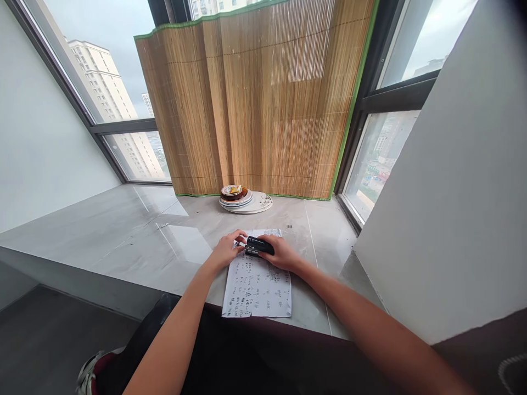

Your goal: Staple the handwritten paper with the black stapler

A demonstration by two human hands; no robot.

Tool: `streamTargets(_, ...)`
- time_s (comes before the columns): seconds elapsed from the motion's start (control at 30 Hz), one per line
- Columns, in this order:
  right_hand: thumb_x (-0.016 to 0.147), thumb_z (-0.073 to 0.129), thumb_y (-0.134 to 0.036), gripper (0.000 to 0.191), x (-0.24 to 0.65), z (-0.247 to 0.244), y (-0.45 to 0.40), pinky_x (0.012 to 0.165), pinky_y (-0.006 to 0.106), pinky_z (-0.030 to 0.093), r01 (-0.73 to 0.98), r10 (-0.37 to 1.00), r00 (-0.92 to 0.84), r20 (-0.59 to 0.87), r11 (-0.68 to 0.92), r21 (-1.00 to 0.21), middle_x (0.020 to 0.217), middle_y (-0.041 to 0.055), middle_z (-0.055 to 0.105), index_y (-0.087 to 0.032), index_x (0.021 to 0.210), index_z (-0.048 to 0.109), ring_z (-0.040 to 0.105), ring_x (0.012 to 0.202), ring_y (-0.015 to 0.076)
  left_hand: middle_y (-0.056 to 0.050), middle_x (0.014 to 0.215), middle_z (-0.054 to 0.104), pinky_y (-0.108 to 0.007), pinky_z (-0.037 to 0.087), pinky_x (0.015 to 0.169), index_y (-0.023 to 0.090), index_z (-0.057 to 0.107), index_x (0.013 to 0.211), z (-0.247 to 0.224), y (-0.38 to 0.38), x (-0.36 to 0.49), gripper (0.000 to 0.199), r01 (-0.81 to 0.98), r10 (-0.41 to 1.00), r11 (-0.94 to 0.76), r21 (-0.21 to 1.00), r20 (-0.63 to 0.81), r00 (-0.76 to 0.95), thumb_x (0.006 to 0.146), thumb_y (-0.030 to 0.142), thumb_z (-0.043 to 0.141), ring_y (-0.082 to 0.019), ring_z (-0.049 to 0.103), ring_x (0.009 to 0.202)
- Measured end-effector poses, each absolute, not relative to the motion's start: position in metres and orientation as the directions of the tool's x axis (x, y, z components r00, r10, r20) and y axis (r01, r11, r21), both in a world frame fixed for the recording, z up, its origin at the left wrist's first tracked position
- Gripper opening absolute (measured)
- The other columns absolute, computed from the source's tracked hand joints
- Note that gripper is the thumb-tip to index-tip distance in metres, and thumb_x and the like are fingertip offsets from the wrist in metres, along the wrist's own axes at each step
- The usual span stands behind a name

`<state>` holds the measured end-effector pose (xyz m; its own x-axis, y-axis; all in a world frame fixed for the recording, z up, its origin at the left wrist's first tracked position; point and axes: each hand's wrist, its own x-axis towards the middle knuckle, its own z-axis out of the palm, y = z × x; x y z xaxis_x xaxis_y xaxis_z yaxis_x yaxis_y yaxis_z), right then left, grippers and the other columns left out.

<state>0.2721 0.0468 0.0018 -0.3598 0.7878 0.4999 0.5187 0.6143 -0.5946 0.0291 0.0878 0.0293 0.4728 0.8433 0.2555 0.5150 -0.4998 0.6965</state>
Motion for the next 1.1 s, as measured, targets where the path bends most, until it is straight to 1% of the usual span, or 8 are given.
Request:
streamTargets(0.23, 0.083, 0.074, -0.019, 0.043, 0.272, 0.000, 0.047, 0.090, 0.038, 0.050, 0.512, 0.790, -0.360, 0.497, 0.612, -0.602, 0.113, 0.0060, 0.073, -0.025, 0.125, 0.064, 0.067, 0.101, 0.0249, -0.003, 0.097, 0.078, -0.037, 0.052, 0.094, 0.026, 0.078, 0.094, 0.029, 0.093, 0.019, 0.018, 0.520, 0.835, -0.527, 0.672, 0.294, 0.466, 0.078, 0.023, 0.071, -0.025, 0.071, 0.097)
streamTargets(0.37, 0.083, 0.076, -0.021, 0.040, 0.274, -0.003, 0.049, 0.092, 0.041, 0.050, 0.526, 0.819, -0.315, 0.480, 0.571, -0.630, 0.112, 0.0070, 0.074, -0.025, 0.122, 0.068, 0.068, 0.101, 0.0261, -0.004, 0.095, 0.079, -0.041, 0.052, 0.094, 0.027, 0.082, 0.090, 0.028, 0.095, 0.011, 0.014, 0.576, 0.864, -0.486, 0.657, 0.264, 0.429, 0.079, 0.028, 0.073, -0.027, 0.071, 0.095)
streamTargets(0.43, 0.082, 0.077, -0.022, 0.037, 0.277, -0.002, 0.050, 0.093, 0.041, 0.051, 0.513, 0.834, -0.257, 0.489, 0.546, -0.662, 0.110, 0.0067, 0.075, -0.024, 0.119, 0.070, 0.069, 0.100, 0.0260, -0.005, 0.096, 0.079, -0.040, 0.053, 0.093, 0.027, 0.082, 0.090, 0.031, 0.094, 0.010, 0.014, 0.557, 0.858, -0.493, 0.669, 0.270, 0.436, 0.081, 0.030, 0.073, -0.027, 0.072, 0.095)
streamTargets(0.53, 0.080, 0.077, -0.023, 0.034, 0.285, 0.004, 0.052, 0.091, 0.040, 0.052, 0.427, 0.846, -0.184, 0.500, 0.527, -0.735, 0.105, 0.0050, 0.076, -0.023, 0.114, 0.072, 0.070, 0.096, 0.0252, -0.006, 0.099, 0.079, -0.037, 0.055, 0.091, 0.025, 0.082, 0.094, 0.037, 0.092, 0.012, 0.016, 0.439, 0.789, -0.591, 0.677, 0.370, 0.491, 0.086, 0.032, 0.070, -0.026, 0.072, 0.096)
streamTargets(0.67, 0.079, 0.077, -0.028, 0.033, 0.299, 0.013, 0.052, 0.089, 0.039, 0.054, 0.307, 0.858, -0.216, 0.466, 0.513, -0.802, 0.105, 0.0042, 0.077, -0.021, 0.112, 0.074, 0.071, 0.095, 0.0255, -0.006, 0.098, 0.080, -0.036, 0.055, 0.091, 0.023, 0.080, 0.095, 0.043, 0.092, 0.011, 0.017, 0.361, 0.669, -0.722, 0.590, 0.463, 0.581, 0.092, 0.029, 0.065, -0.024, 0.073, 0.094)
streamTargets(0.77, 0.078, 0.078, -0.030, 0.035, 0.306, 0.017, 0.051, 0.091, 0.039, 0.054, 0.270, 0.865, -0.252, 0.434, 0.494, -0.827, 0.107, 0.0053, 0.076, -0.019, 0.111, 0.074, 0.071, 0.098, 0.0263, -0.005, 0.097, 0.080, -0.040, 0.051, 0.098, 0.024, 0.078, 0.092, 0.043, 0.092, 0.008, 0.016, 0.388, 0.642, -0.752, 0.532, 0.460, 0.614, 0.094, 0.025, 0.063, -0.023, 0.073, 0.094)
streamTargets(0.9, 0.078, 0.079, -0.032, 0.036, 0.307, 0.020, 0.048, 0.092, 0.041, 0.053, 0.246, 0.865, -0.271, 0.422, 0.487, -0.838, 0.110, 0.0063, 0.076, -0.020, 0.112, 0.075, 0.070, 0.100, 0.0274, -0.003, 0.099, 0.078, -0.042, 0.045, 0.104, 0.025, 0.074, 0.096, 0.043, 0.086, 0.011, 0.010, 0.423, 0.668, -0.732, 0.534, 0.438, 0.602, 0.092, 0.022, 0.065, -0.022, 0.071, 0.097)
streamTargets(1.1, 0.080, 0.080, -0.036, 0.037, 0.286, 0.017, 0.041, 0.087, 0.038, 0.053, 0.256, 0.817, -0.349, 0.459, 0.554, -0.792, 0.104, 0.0059, 0.076, -0.020, 0.112, 0.074, 0.070, 0.095, 0.0252, -0.001, 0.097, 0.072, -0.038, 0.047, 0.096, 0.024, 0.065, 0.104, 0.042, 0.074, 0.026, 0.023, 0.437, 0.701, -0.687, 0.581, 0.370, 0.609, 0.084, 0.014, 0.069, -0.021, 0.066, 0.095)
